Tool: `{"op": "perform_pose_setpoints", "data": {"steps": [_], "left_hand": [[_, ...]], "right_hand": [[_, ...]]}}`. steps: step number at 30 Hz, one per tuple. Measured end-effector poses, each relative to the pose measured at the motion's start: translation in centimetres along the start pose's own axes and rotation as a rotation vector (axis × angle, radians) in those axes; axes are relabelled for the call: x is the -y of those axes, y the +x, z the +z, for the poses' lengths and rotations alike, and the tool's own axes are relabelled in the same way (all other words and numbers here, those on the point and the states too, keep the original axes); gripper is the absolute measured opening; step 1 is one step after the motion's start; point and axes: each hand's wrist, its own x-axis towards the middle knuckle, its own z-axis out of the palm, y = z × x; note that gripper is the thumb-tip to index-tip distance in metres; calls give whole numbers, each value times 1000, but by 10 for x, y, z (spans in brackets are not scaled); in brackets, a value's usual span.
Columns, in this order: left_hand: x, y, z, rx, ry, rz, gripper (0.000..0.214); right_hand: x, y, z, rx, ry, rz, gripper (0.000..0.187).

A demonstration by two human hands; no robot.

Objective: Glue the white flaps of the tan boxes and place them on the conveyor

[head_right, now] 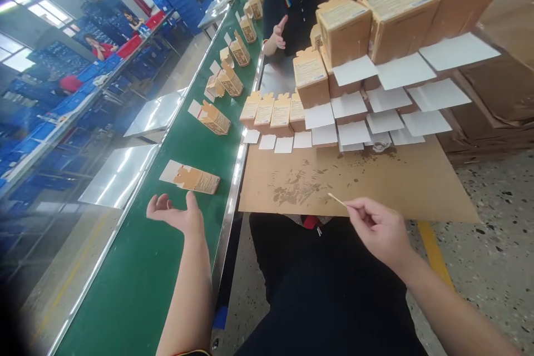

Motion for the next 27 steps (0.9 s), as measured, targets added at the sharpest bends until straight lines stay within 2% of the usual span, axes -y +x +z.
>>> {"op": "perform_pose_setpoints", "data": {"steps": [1, 2, 4, 5, 7, 9, 11, 12, 14, 19, 22, 24, 27], "left_hand": [[-9, -2, 8, -5, -37, 138, 73], [-20, -4, 21, 49, -74, 256, 61], [-47, -8, 60, 305, -96, 395, 43], [-61, -9, 83, 474, -75, 417, 40], [-85, -12, 128, 747, 25, 382, 47], [-100, -17, 161, 910, 180, 302, 55], [-105, -24, 173, 975, 301, 270, 56], [-105, -29, 170, 981, 329, 283, 54], [-101, -41, 153, 962, 335, 340, 50], [-89, -69, 79, 921, 288, 402, 42], [-85, -71, 46, 922, 229, 378, 32], [-83, -60, 39, 878, 153, 319, 23], [-81, -37, 55, 697, 44, 107, 24]], "right_hand": [[-2, -1, -8, -37, -22, 8, 24], [-3, 0, -13, -60, -34, 16, 25], [0, 6, -14, -69, -30, 18, 27], [4, 10, -10, -56, -20, 12, 29], [14, 19, 0, -11, 11, -5, 31], [23, 24, 11, 36, 42, -26, 33], [27, 26, 14, 64, 53, -29, 34], [27, 25, 12, 64, 48, -26, 34], [23, 25, 2, 32, 22, -9, 34], [6, 42, -46, -87, -153, 77, 30], [4, 65, -71, -98, -364, 187, 19], [5, 83, -81, -82, -520, 274, 13], [9, 110, -84, 3, -722, 341, 12]]}}
